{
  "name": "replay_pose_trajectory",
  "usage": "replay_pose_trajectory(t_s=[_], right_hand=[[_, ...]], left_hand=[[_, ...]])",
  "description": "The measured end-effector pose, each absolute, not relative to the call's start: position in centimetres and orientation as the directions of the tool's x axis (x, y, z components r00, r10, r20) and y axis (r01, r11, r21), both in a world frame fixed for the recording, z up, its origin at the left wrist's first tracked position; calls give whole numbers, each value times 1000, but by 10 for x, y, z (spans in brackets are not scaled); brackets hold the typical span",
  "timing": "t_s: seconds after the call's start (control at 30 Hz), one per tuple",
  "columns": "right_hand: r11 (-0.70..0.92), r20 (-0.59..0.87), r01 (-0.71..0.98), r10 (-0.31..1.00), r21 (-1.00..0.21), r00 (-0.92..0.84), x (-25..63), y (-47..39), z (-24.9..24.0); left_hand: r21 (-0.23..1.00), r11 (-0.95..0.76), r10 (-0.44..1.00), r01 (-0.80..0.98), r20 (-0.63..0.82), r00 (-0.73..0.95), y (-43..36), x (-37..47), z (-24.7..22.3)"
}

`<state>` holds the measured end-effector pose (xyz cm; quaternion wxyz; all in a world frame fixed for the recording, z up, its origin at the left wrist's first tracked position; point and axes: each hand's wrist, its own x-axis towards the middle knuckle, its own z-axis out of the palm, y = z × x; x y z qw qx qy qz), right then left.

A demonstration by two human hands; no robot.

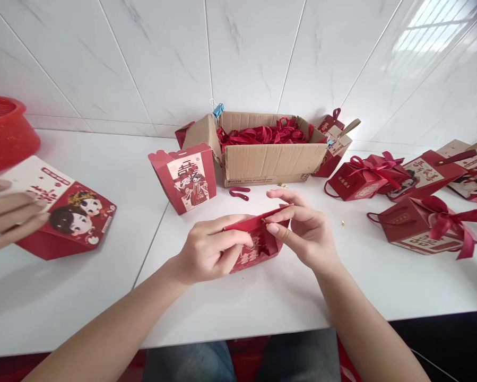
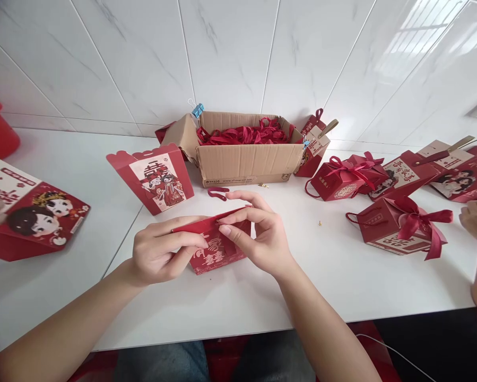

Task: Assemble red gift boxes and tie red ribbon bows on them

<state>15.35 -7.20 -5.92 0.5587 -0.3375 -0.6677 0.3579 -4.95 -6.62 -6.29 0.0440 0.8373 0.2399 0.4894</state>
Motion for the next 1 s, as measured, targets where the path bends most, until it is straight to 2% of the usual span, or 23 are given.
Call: replay_pose_trajectory(t_s=[0.37, 0.5, 0.6, 0.7, 0.87, 1.0], right_hand=[[575, 564, 100, 817, -812, -119, 152, -77, -57], [584, 556, 244, 811, -774, -180, 156, -76, -53], [574, 587, 356, 805, -737, -81, 154, -75, -51], [539, 604, 355, 791, -764, 99, 147, -76, -54], [545, 627, 350, 756, -762, 189, 138, -80, -58], [496, 555, 278, 805, -823, 208, 142, -78, -57]], left_hand=[[196, -915, 354, 354, 812, 464, -69, -52, -64], [223, -892, 410, 393, 765, 496, -67, -51, -64], [181, -827, 415, 532, 834, 362, -67, -46, -62], [154, -775, 362, 613, 903, 230, -72, -37, -62], [337, -741, 578, 580, 761, 296, -81, -23, -70], [576, -677, 731, 459, 600, 325, -78, -29, -64]])
